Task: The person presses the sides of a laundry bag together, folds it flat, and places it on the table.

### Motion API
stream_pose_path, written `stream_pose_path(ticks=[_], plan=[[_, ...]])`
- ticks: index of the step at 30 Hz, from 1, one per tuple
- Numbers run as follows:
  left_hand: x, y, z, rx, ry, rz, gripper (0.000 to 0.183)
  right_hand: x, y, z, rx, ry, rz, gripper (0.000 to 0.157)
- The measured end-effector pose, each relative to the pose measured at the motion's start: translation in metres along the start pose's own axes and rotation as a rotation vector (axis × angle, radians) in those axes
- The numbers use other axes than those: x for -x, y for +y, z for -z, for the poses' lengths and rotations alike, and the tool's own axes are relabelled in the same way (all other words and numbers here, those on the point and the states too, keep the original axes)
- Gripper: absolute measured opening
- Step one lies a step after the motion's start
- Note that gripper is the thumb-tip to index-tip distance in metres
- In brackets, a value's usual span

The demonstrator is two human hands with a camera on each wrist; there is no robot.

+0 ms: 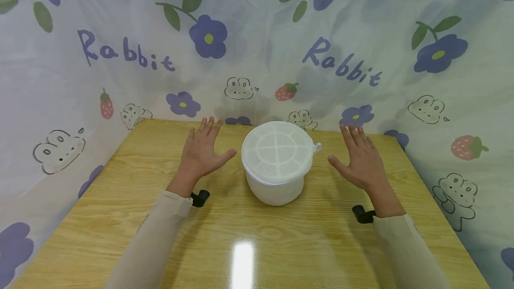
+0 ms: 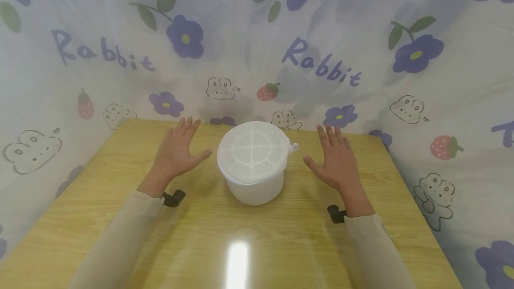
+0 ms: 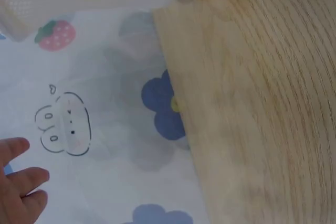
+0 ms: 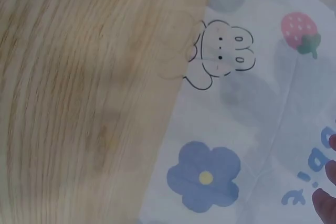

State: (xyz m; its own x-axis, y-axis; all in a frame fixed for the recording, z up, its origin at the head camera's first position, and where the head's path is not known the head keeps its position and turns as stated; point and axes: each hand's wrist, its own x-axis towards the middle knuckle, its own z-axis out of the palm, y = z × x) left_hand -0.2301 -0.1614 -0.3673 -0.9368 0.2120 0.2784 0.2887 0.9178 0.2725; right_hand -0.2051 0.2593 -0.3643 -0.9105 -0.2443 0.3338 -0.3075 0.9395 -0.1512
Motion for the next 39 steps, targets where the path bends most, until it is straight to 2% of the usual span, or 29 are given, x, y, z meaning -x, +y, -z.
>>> stream_pose_path(ticks=[7,11,16,22,28,39], plan=[[0.001,0.002,0.000,0.017,-0.008,-0.005,0.094,-0.002,-0.007,0.000,-0.060,0.001,0.021,0.087],[0.002,0.005,-0.001,0.058,0.012,-0.021,0.089,-0.005,-0.012,-0.004,-0.127,0.016,0.034,0.082],[0.005,0.009,-0.002,0.148,0.026,-0.013,0.084,-0.008,-0.020,-0.008,-0.243,0.012,0.042,0.075],[0.006,0.014,-0.003,0.308,-0.013,0.012,0.080,-0.011,-0.030,-0.014,-0.412,-0.013,0.038,0.069],[0.004,0.018,-0.008,0.471,-0.041,0.010,0.076,-0.015,-0.041,-0.017,-0.576,-0.060,-0.001,0.067],[0.000,0.028,-0.015,0.654,-0.074,0.002,0.072,-0.017,-0.057,-0.022,-0.730,-0.079,-0.009,0.065]])
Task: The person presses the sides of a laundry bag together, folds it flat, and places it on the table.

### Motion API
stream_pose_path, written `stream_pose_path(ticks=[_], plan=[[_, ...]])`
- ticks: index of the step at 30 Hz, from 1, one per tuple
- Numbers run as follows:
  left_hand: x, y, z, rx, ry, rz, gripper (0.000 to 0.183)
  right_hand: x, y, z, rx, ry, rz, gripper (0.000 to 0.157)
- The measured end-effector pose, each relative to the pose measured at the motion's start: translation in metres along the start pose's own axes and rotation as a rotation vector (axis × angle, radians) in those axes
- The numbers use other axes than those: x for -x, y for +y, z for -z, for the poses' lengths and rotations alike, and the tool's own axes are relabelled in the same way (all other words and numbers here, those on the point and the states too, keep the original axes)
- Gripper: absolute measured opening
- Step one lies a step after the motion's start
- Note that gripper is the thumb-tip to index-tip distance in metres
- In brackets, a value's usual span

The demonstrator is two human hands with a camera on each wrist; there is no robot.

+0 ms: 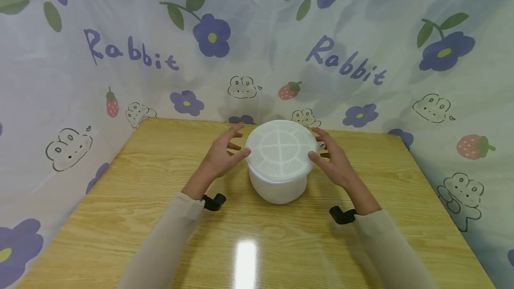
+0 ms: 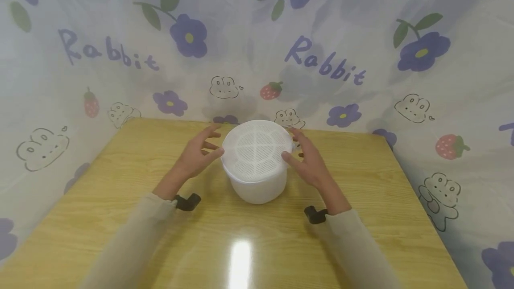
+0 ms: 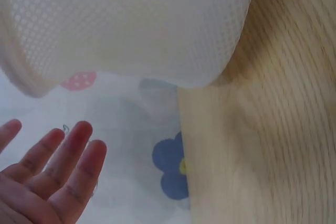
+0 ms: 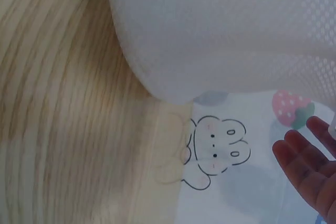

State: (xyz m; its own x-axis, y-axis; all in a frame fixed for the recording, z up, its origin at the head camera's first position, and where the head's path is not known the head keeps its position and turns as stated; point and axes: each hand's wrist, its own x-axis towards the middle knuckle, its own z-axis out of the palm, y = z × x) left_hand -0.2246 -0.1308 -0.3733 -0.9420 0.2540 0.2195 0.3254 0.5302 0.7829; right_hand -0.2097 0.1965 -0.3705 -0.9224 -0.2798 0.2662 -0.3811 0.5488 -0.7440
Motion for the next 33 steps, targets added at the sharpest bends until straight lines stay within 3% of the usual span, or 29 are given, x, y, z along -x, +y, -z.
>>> stream_pose_path(ticks=[26,33], plan=[[-0.005,0.011,-0.030,0.185,-0.066,0.063,0.076,-0.003,-0.004,-0.019,-0.174,0.002,-0.022,0.063],[-0.006,0.011,-0.036,0.159,-0.055,0.063,0.079,-0.002,-0.004,-0.022,-0.199,-0.001,-0.017,0.063]])
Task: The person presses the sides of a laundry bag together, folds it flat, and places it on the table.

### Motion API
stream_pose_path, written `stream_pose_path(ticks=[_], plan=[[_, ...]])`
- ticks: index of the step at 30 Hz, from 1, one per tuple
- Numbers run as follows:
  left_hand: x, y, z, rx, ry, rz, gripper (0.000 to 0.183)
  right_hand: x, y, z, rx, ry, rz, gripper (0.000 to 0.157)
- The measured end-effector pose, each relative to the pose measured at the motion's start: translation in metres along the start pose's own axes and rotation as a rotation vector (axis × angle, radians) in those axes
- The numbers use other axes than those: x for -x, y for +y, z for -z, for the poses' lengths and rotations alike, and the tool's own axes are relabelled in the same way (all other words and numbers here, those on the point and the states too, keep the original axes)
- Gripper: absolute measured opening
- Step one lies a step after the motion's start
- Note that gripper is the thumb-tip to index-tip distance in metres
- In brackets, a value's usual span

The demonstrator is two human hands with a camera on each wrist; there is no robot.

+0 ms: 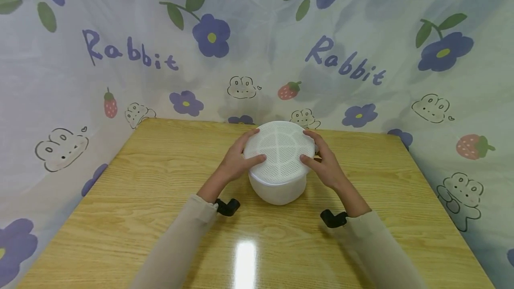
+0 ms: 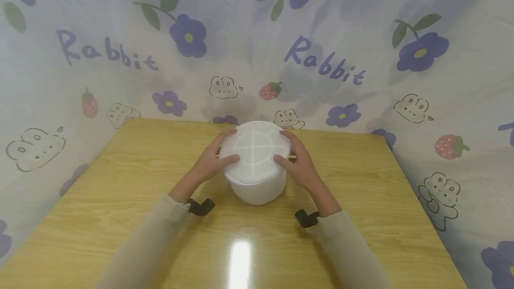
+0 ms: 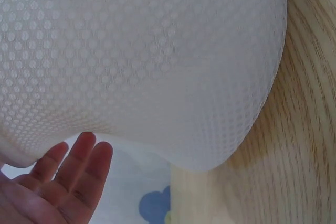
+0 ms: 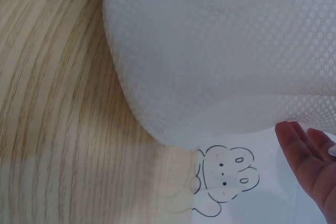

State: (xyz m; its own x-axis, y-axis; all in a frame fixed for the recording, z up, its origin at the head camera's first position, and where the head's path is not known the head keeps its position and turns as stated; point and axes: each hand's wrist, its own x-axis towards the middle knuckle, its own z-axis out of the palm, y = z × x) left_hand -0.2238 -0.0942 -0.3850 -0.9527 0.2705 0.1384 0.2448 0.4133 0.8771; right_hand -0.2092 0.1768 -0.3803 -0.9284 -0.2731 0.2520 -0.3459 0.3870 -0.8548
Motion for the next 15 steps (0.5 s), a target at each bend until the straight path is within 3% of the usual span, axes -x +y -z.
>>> stream_pose_path(ticks=[15], plan=[[-0.0017,0.0018,-0.0054,0.032,0.004,0.016,0.083,-0.0007,-0.0014,-0.0031,0.005,-0.001,-0.042,0.062]])
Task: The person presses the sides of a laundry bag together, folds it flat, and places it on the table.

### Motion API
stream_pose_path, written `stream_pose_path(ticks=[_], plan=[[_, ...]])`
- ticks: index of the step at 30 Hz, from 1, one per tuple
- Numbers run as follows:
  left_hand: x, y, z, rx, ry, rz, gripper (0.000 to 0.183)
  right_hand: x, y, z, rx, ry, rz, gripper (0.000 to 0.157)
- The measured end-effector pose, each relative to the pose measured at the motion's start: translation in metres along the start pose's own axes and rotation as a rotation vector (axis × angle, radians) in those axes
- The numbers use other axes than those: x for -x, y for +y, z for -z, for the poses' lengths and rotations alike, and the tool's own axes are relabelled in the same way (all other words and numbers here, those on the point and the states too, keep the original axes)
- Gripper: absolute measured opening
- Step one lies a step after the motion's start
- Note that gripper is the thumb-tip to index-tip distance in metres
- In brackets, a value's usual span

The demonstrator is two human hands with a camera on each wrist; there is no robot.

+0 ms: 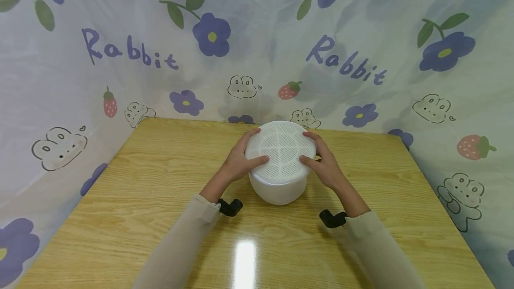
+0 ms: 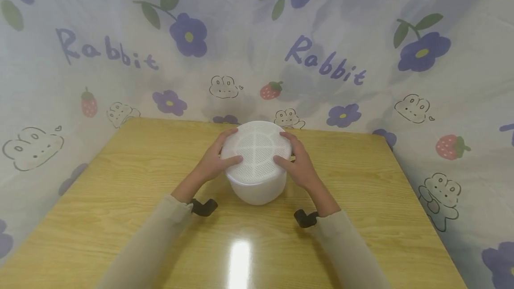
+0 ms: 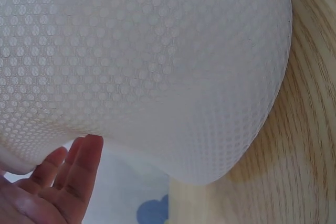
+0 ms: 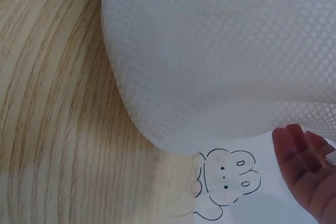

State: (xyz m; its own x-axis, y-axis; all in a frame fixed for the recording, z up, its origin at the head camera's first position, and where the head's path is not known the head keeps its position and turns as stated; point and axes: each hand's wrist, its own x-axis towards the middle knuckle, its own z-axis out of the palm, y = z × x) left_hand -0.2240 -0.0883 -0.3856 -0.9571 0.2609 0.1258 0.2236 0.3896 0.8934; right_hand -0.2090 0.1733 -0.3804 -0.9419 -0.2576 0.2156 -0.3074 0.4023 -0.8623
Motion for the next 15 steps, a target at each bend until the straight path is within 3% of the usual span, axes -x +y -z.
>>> stream_pose_path(ticks=[15], plan=[[-0.0034,0.0003,-0.0041,0.024,-0.009,0.000,0.083,-0.0030,0.0020,-0.0034,-0.067,-0.005,-0.042,0.066]])
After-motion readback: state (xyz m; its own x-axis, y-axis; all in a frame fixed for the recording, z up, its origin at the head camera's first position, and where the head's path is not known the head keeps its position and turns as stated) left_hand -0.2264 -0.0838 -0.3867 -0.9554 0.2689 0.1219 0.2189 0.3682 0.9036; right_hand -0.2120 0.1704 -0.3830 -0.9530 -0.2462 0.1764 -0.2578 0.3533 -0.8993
